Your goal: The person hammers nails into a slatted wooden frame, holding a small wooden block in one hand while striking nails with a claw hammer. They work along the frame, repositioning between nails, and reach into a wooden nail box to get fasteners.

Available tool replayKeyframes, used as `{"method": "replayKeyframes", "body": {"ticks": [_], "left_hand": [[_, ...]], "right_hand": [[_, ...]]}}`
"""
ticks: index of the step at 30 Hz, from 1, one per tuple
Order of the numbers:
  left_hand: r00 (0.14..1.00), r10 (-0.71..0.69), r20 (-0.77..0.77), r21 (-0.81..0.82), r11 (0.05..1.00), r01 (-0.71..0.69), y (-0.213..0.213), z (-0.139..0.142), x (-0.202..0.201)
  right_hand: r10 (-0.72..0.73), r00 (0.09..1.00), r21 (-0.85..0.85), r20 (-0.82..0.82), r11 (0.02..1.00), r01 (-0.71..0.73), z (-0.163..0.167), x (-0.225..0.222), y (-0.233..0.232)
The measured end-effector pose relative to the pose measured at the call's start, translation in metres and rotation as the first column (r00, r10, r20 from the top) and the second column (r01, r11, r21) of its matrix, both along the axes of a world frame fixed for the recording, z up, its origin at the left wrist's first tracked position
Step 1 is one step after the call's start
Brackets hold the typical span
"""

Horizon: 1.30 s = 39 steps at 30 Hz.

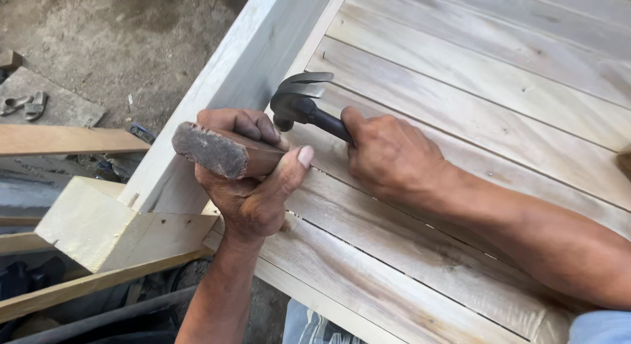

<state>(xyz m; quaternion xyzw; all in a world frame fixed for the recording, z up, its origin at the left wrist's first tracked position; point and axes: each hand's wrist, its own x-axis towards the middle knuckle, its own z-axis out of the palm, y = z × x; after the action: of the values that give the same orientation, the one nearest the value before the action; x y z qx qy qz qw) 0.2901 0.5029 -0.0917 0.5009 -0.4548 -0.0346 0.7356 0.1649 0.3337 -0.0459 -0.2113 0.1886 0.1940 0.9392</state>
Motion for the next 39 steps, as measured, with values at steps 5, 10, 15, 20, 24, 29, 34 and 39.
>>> {"method": "replayKeyframes", "body": {"ticks": [5,10,15,20,24,29,34,39], "left_hand": [[0.999,0.006,-0.047,0.007,1.0,-0.006,0.0,0.007,-0.001],[1.0,0.018,-0.022,0.057,0.998,-0.017,0.002,0.013,-0.003],[0.999,0.039,-0.004,0.003,0.999,-0.039,-0.004,0.01,-0.002],[0.998,0.007,-0.067,-0.008,1.0,-0.008,-0.002,0.006,-0.008],[0.995,-0.029,-0.096,-0.05,0.998,0.024,-0.005,0.007,-0.006],[0.991,0.107,0.079,0.088,0.99,-0.114,0.003,0.011,-0.002],[0.998,-0.02,-0.063,-0.004,1.0,0.02,0.002,0.004,-0.004],[0.997,0.044,-0.056,0.021,0.999,-0.043,0.003,0.0,-0.001]], "right_hand": [[0.043,0.997,-0.835,0.067,-0.544,0.08,0.033,-0.013,0.001],[-0.027,0.992,-0.837,-0.121,-0.535,-0.117,0.016,0.003,0.011],[-0.042,0.972,-0.71,-0.23,-0.676,-0.197,0.039,-0.01,0.002],[0.098,0.987,-0.663,0.13,-0.731,0.159,0.013,-0.009,0.009],[-0.002,0.884,-0.701,-0.467,-0.608,-0.372,0.019,0.01,0.008],[0.087,0.982,-0.636,0.166,-0.752,0.174,0.042,-0.013,0.011],[-0.089,0.832,-0.69,-0.547,-0.515,-0.509,0.036,0.019,0.022],[-0.098,0.823,-0.603,-0.559,-0.634,-0.485,0.027,0.002,0.01]]}}
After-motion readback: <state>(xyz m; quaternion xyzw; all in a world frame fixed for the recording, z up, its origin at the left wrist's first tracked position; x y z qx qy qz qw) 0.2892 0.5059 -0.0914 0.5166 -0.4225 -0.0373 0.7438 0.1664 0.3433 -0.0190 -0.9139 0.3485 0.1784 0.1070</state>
